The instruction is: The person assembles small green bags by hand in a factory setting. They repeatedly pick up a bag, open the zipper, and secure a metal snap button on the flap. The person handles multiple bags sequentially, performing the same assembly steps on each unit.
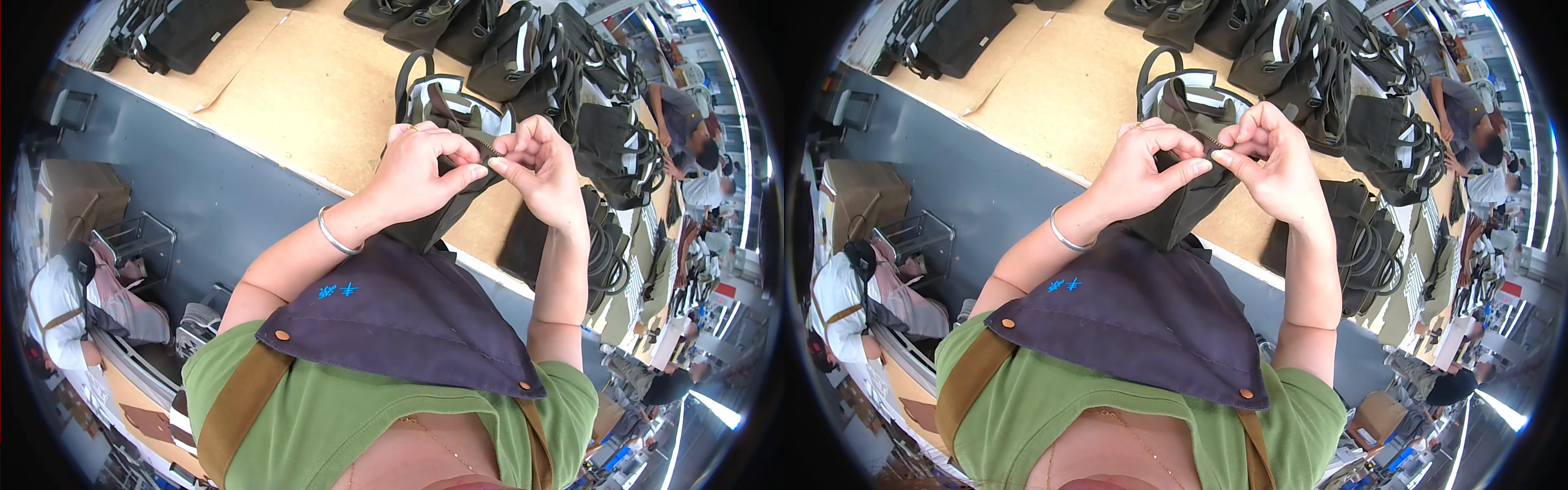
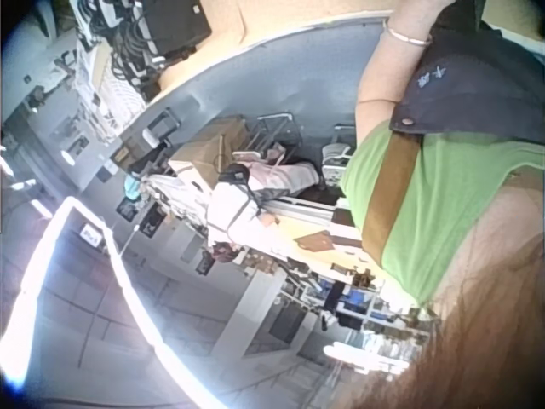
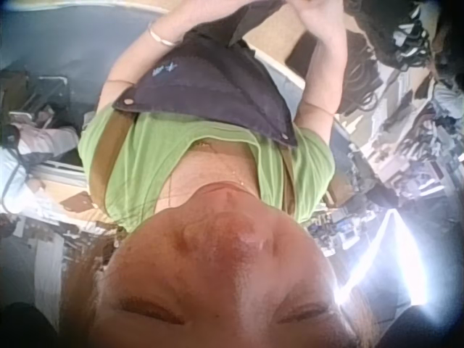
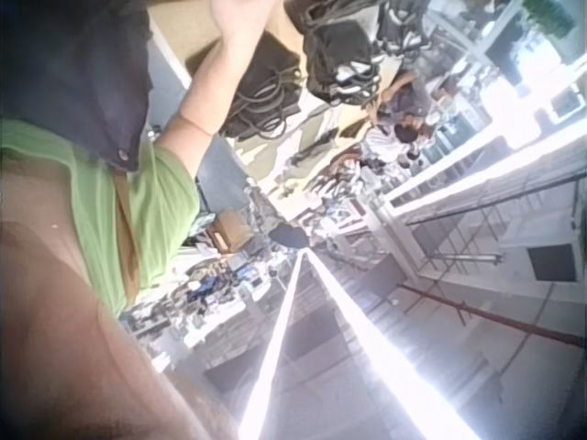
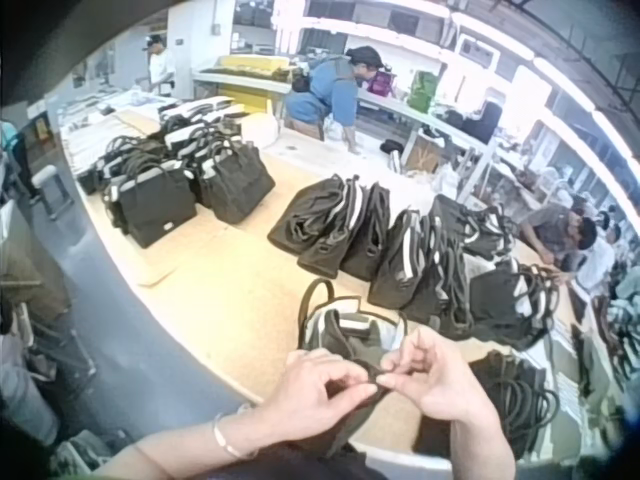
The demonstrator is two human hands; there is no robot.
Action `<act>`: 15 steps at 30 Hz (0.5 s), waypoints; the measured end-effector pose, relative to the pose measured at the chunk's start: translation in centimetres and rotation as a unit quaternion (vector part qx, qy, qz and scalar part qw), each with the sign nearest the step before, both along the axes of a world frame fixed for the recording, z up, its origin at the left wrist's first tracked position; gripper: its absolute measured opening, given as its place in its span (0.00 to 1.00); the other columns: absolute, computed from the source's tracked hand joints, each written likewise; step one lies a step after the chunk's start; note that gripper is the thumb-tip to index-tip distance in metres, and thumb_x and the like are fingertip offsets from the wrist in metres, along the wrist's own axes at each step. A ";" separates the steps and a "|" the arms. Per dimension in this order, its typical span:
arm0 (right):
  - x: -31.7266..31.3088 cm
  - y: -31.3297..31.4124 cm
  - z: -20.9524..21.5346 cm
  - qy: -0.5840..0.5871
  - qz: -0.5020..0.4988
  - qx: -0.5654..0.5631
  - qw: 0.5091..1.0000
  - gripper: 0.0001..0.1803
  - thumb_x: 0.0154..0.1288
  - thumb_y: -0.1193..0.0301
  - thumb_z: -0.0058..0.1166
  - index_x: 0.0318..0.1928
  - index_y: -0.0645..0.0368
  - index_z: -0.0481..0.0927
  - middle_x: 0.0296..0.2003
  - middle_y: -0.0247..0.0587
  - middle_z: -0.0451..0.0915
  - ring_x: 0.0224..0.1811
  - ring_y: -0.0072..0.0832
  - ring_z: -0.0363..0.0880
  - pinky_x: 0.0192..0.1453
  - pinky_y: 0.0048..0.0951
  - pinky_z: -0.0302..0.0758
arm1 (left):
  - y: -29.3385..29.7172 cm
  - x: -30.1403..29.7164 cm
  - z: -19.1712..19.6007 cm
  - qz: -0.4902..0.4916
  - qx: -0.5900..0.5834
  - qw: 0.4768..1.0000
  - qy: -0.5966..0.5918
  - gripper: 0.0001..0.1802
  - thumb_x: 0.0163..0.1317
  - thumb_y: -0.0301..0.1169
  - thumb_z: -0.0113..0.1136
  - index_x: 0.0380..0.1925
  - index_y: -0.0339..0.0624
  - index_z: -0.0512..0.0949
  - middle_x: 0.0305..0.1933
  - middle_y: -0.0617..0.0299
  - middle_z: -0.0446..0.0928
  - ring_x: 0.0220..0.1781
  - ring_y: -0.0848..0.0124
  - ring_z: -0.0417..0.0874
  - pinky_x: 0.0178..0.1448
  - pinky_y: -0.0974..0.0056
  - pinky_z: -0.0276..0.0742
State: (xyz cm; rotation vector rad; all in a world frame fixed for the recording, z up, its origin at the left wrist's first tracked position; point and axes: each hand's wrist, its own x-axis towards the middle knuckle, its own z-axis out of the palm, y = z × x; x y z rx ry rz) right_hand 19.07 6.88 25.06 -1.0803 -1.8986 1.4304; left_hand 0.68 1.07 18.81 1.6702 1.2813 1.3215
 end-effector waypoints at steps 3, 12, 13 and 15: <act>0.0 0.3 0.0 -0.004 0.016 -0.008 1.000 0.16 0.57 0.86 0.61 0.37 0.58 0.67 0.36 0.36 0.79 0.36 0.16 0.76 0.45 0.21 0.75 | 0.0 0.1 0.2 -0.010 -0.015 1.000 -0.021 0.07 0.54 0.31 0.71 0.26 0.43 0.81 0.26 0.69 0.81 0.33 0.74 0.78 0.46 0.64 0.70; 0.2 1.1 -0.1 -0.001 0.079 -0.004 0.997 0.14 0.59 0.86 0.59 0.42 0.62 0.69 0.38 0.35 0.75 0.35 0.17 0.75 0.43 0.20 0.74 | 2.0 -1.9 0.8 0.009 0.132 0.989 0.060 0.07 0.60 0.31 0.62 0.37 0.42 0.80 0.33 0.66 0.79 0.41 0.65 0.75 0.51 0.57 0.67; 0.1 1.1 -0.2 0.002 0.087 -0.003 0.996 0.14 0.59 0.86 0.59 0.42 0.62 0.69 0.39 0.35 0.75 0.35 0.17 0.75 0.43 0.20 0.74 | 2.6 -2.1 0.8 -0.017 0.144 0.987 0.073 0.07 0.62 0.32 0.61 0.37 0.43 0.80 0.35 0.66 0.79 0.41 0.64 0.74 0.50 0.58 0.67; 0.1 1.1 0.1 -0.011 0.084 -0.022 0.996 0.15 0.59 0.86 0.58 0.43 0.62 0.69 0.39 0.34 0.74 0.35 0.17 0.74 0.42 0.20 0.74 | 3.5 -2.9 0.9 -0.098 0.076 0.979 0.160 0.06 0.63 0.33 0.59 0.37 0.44 0.80 0.35 0.66 0.78 0.42 0.64 0.74 0.49 0.58 0.66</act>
